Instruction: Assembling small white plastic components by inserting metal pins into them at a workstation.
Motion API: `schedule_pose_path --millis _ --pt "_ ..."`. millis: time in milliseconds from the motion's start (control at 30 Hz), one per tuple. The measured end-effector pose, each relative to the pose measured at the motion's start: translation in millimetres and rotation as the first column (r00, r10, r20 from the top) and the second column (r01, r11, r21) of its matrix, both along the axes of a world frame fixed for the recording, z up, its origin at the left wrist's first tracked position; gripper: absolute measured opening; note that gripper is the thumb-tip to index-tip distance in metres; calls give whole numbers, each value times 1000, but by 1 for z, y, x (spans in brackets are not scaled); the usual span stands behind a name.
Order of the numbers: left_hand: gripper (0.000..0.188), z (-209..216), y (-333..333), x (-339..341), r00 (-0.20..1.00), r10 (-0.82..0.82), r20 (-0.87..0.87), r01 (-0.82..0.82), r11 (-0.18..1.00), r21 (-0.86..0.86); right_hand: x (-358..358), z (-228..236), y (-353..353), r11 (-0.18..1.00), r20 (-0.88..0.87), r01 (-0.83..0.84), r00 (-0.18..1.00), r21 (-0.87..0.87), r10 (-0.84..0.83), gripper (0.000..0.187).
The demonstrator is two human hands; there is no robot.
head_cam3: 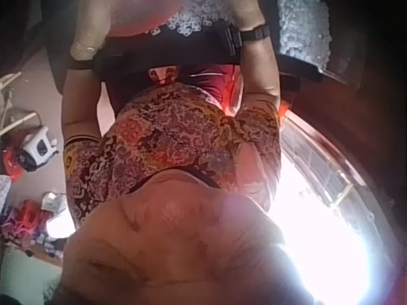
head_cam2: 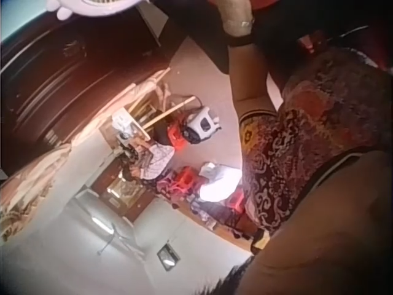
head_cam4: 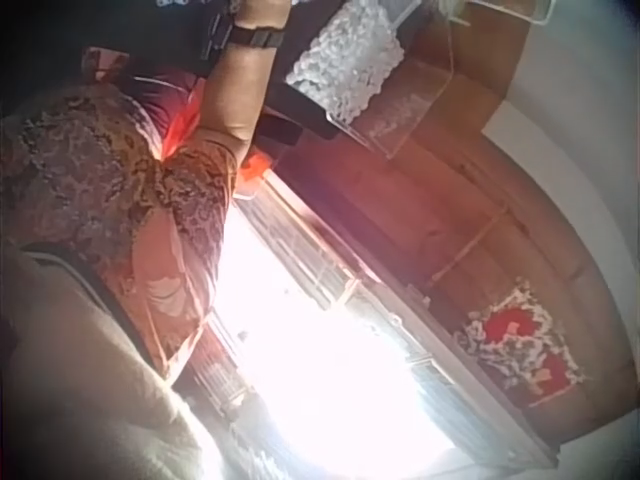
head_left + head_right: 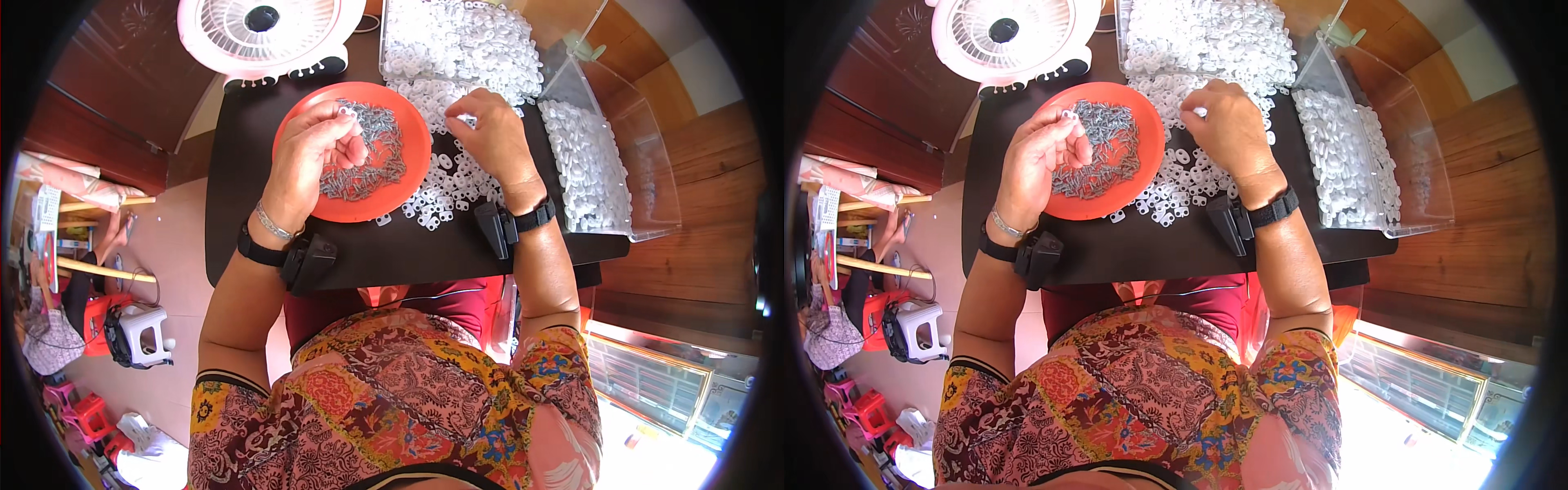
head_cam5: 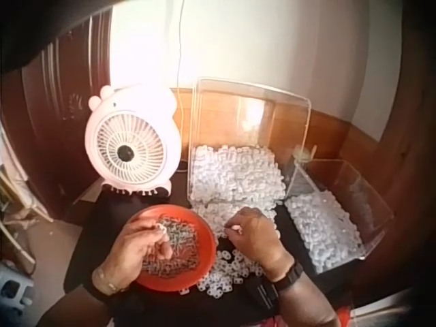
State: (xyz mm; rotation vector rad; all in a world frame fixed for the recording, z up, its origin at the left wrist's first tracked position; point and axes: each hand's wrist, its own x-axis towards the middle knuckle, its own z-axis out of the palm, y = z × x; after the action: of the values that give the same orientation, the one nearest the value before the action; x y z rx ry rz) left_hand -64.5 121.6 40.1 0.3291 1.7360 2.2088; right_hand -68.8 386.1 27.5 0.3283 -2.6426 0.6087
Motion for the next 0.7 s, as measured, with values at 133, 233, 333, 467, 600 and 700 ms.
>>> schedule_pose_path --millis 133,233,333,467,600,700 --pt "22 -1 0 -2 1000 -3 13 3 1000 -2 -3 -10 -5 984 19 -29 999 177 26 14" --pt "21 -3 0 -2 1000 -9 27 10 1000 -22 -3 -11 -9 982 49 -8 999 189 -1 14" --pt "20 -5 4 -2 1000 1 21 0 1000 -27 -2 -11 -8 982 40 -1 999 187 -6 12" --pt "20 -8 3 -6 998 57 26 -58 998 26 1 -3 -6 991 148 -7 989 130 -12 13" --pt "20 -8 3 -5 997 76 31 -76 997 24 1 1 -5 1000 220 9 975 16 -12 13" --pt "20 -9 4 -4 998 69 14 -69 997 45 3 1 -12 858 258 -25 949 -514 182 15"
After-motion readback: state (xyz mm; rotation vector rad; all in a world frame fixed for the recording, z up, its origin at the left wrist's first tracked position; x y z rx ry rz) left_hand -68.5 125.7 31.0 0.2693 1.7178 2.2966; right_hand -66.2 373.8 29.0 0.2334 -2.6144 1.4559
